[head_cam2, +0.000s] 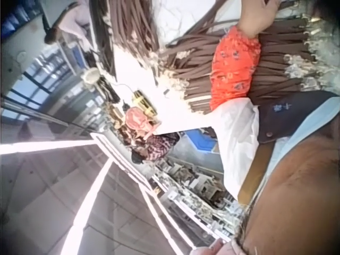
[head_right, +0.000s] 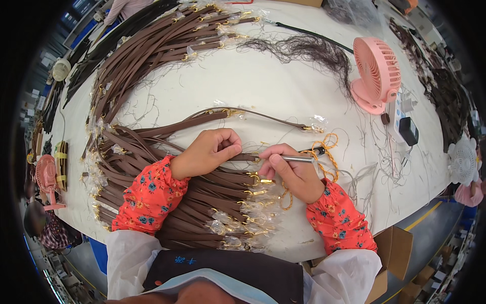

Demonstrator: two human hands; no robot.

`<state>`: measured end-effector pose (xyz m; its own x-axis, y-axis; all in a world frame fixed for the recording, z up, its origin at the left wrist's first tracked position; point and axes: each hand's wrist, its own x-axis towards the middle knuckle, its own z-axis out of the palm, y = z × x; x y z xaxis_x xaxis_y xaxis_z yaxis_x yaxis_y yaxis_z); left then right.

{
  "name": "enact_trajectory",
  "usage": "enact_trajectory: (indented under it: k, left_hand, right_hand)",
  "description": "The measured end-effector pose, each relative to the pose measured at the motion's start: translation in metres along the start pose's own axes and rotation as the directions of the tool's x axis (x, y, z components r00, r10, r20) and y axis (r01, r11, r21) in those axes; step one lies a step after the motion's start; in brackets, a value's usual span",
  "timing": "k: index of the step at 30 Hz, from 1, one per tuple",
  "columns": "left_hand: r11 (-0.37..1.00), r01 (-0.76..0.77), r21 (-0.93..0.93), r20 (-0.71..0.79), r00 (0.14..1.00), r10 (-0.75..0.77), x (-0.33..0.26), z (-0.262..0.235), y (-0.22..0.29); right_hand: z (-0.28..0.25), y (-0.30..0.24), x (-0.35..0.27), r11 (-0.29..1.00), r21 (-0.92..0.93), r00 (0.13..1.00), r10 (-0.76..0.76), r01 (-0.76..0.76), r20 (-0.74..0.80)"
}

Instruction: Attaching hardware clips to thin leather straps and trimming excess thread or material.

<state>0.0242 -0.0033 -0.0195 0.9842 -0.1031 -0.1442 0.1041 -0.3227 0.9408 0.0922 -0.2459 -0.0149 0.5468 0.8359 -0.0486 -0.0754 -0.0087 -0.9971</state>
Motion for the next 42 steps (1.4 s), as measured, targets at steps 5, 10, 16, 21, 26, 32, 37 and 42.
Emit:
enact_trajectory:
  k: [5, 10, 16, 21, 26, 32, 37, 42]
  left_hand:
    - [0.996, -0.018, -0.084, -0.007, 1.0, 0.017, 0.0, 0.0, -0.003]
    - [0.991, -0.02, -0.134, 0.004, 1.0, 0.021, 0.001, 0.0, -0.005]
    - [0.991, 0.053, -0.12, 0.071, 0.996, -0.045, -0.001, -0.003, 0.0]
    - [0.992, 0.042, -0.117, 0.061, 0.998, -0.035, -0.001, -0.003, 0.001]
    - [0.991, 0.057, -0.119, 0.043, 0.998, -0.052, 0.0, -0.004, -0.003]
    - [0.966, -0.134, 0.224, -0.229, 0.956, 0.185, -0.002, -0.006, -0.002]
    - [0.777, -0.198, 0.597, 0.032, 0.974, 0.224, -0.011, -0.009, 0.004]
    - [0.788, -0.289, 0.544, 0.066, 0.95, 0.304, -0.01, -0.005, 0.01]
  right_hand:
    - [0.001, -0.001, -0.001, 0.999, -0.032, 1.0, 0.011, -0.011, -0.005]
    - [0.001, 0.001, -0.001, 1.0, -0.027, 1.0, 0.01, -0.01, 0.002]
    - [0.001, 0.003, 0.0, 0.999, -0.037, 1.0, 0.003, -0.003, -0.004]
    - [0.001, 0.003, 0.001, 0.998, -0.056, 1.0, -0.008, 0.008, -0.005]
    - [0.001, 0.004, 0.0, 0.999, -0.051, 1.0, -0.003, 0.003, -0.007]
    - [0.001, 0.001, 0.0, 0.998, -0.025, 0.998, -0.056, 0.056, -0.023]
    - [0.001, -0.002, -0.001, 0.992, -0.086, 0.994, -0.098, 0.094, -0.045]
    - [-0.002, 0.01, -0.002, 0.938, -0.257, 0.961, -0.262, 0.231, -0.091]
